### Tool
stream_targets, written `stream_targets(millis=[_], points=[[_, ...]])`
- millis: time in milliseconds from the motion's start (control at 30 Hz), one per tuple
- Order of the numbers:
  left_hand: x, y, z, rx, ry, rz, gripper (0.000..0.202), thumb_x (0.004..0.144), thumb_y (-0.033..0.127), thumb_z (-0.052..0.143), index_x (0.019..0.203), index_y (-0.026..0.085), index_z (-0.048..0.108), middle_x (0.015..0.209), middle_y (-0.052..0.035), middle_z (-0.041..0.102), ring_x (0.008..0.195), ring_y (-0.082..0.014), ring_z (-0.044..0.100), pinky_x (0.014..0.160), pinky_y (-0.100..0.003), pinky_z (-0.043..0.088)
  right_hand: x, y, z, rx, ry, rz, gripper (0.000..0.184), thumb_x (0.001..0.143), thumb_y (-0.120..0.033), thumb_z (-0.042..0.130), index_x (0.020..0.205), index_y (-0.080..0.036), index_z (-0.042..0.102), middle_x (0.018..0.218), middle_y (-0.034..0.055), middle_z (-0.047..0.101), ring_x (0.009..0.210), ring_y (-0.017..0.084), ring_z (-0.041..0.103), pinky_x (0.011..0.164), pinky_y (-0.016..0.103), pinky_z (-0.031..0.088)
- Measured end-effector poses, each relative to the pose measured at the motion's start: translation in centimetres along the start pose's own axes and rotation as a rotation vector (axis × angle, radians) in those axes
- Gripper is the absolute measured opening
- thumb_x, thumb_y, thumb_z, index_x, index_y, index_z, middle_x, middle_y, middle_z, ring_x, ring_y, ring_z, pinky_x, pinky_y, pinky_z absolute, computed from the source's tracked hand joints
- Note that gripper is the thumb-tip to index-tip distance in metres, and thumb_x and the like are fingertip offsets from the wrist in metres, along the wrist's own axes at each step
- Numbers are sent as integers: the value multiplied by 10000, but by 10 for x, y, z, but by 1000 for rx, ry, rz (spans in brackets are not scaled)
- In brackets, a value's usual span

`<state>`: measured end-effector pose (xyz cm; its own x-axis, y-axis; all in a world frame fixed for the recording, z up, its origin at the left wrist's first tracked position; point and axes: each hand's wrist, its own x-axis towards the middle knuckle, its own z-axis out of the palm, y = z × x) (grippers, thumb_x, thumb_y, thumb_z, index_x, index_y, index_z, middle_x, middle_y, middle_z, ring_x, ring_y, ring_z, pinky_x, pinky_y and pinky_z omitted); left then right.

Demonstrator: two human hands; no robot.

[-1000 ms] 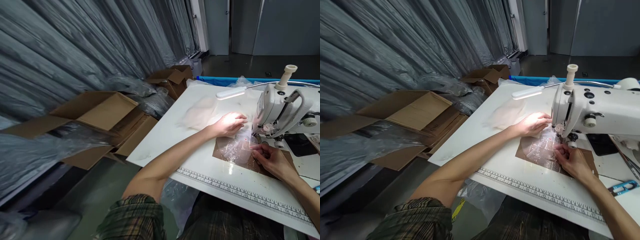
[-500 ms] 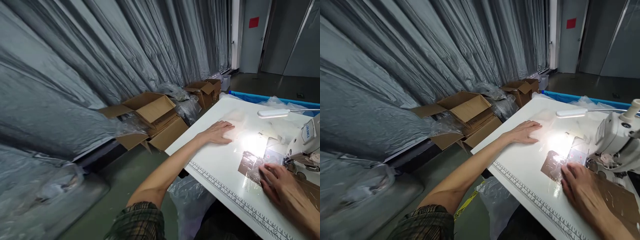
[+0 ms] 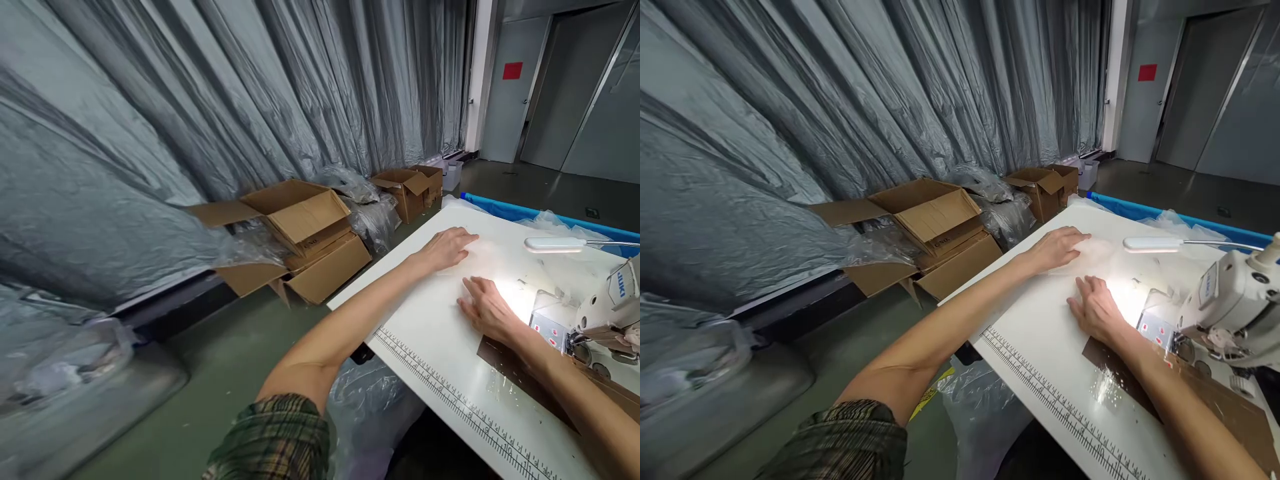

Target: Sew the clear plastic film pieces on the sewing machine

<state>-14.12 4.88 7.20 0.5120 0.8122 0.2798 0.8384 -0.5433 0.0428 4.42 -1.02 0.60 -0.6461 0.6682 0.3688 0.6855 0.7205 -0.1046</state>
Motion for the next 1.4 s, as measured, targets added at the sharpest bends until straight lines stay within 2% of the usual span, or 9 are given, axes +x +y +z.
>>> stream_targets(millis=[167,333,533,700,867,967,1100,1233,1400], points=[[-31,24,-2,-214,-34,114,557,911,504,627,1370,210,512,1408,-93,539,1265,-245,538,1031,-378,480,-36,-16,-18,35,71,-86,187,933,-199,465,974,-181,646,1060,128,658,997,277,596,817,432,513],[-42,27,11,-330,100,9,291,975,389,548,1165,195,654,1176,-66,659,1088,-202,627,948,-341,519,-99,-17,-45,92,180,-121,234,943,-140,428,973,-193,654,936,92,662,828,222,610,690,383,514],[-37,29,43,-387,20,-163,113,874,280,670,907,173,659,944,-24,632,838,-168,634,780,-294,529,-161,9,-57,73,190,-39,223,941,-242,517,1108,-210,661,1095,123,644,953,243,649,763,380,583],[-39,29,50,-408,74,-216,116,894,252,629,809,176,648,893,-10,625,783,-149,626,736,-272,510,-201,23,-57,32,294,17,242,975,-343,474,1076,-233,665,1047,103,650,852,209,684,649,313,598],[-33,31,29,-436,182,-234,182,946,233,538,830,174,665,1012,-41,659,850,-142,633,757,-259,506,-202,22,-56,64,321,87,244,977,-361,478,1070,-245,672,1060,91,650,865,207,690,669,311,605],[-31,51,17,-517,278,-161,214,966,236,517,812,160,646,967,-47,669,850,-140,623,724,-249,491,-196,19,-61,99,333,97,233,979,-349,477,1064,-253,671,1038,81,648,847,189,692,657,281,603],[-32,105,15,-651,-8,73,281,995,271,515,778,141,637,695,-3,632,624,-103,568,576,-215,445,-194,17,-66,169,378,141,213,979,-324,483,1070,-264,666,1023,67,644,832,166,696,658,244,601],[-29,143,26,-744,-291,417,161,967,293,599,914,173,693,958,-44,725,846,-125,672,741,-222,531,-197,18,-69,218,395,247,196,953,-306,523,1052,-270,688,1018,62,645,826,170,693,685,260,604],[-14,132,46,-565,-86,263,166,968,259,565,929,160,693,1017,-74,710,979,-181,654,874,-319,536,-197,15,-73,221,417,340,193,935,-254,528,1005,-239,708,968,62,639,794,161,677,673,256,589]])
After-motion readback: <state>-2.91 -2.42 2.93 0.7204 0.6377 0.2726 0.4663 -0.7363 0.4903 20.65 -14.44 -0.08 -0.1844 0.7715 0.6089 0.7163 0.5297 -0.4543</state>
